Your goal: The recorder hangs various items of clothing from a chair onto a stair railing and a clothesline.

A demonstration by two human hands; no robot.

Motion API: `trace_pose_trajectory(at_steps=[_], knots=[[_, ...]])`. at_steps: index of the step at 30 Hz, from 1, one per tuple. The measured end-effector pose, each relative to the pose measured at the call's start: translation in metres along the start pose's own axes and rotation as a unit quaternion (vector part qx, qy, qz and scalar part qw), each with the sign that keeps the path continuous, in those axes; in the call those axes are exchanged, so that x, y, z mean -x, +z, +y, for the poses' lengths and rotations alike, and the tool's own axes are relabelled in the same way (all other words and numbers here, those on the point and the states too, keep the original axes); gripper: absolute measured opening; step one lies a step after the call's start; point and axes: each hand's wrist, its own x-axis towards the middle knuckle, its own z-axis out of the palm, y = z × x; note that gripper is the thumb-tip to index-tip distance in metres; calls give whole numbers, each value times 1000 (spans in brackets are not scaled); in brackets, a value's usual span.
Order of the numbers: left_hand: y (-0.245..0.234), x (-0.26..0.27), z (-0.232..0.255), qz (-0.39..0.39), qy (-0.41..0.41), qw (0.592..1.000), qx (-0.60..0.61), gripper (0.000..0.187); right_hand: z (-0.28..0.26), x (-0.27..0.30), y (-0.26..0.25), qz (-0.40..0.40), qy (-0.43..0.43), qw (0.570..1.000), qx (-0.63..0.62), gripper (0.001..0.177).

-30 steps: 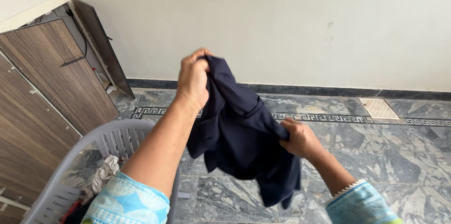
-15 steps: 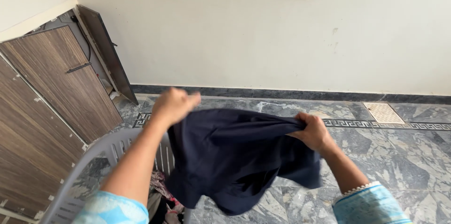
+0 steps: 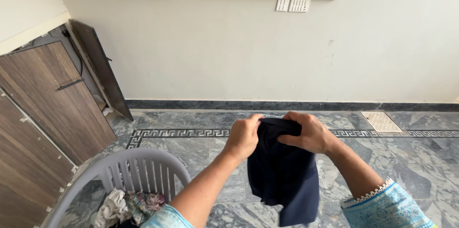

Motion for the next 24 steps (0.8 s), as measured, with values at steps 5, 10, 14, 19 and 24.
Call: trace_pose_trajectory(at_steps=[5,10,14,19,24], knots=[[8,-29,19,41,124,985,-116,21,61,-5,0,61,-163,985,-16,45],[1,-68,31,-16,-4,1000,-9,23,96,-11,-17,-45,22,999,23,28],[-17,-75,66,-63,-58,993,-87,24,123,-19,-30,-64,25,995,-66,24],[-18,-85,71,-112,24,953,-280,30,146,-42,-21,27,-40,958,-282,34],[-24,-94,93,-132,26,919,-369,25,94,-38,-35,104,-41,974,-195,37]])
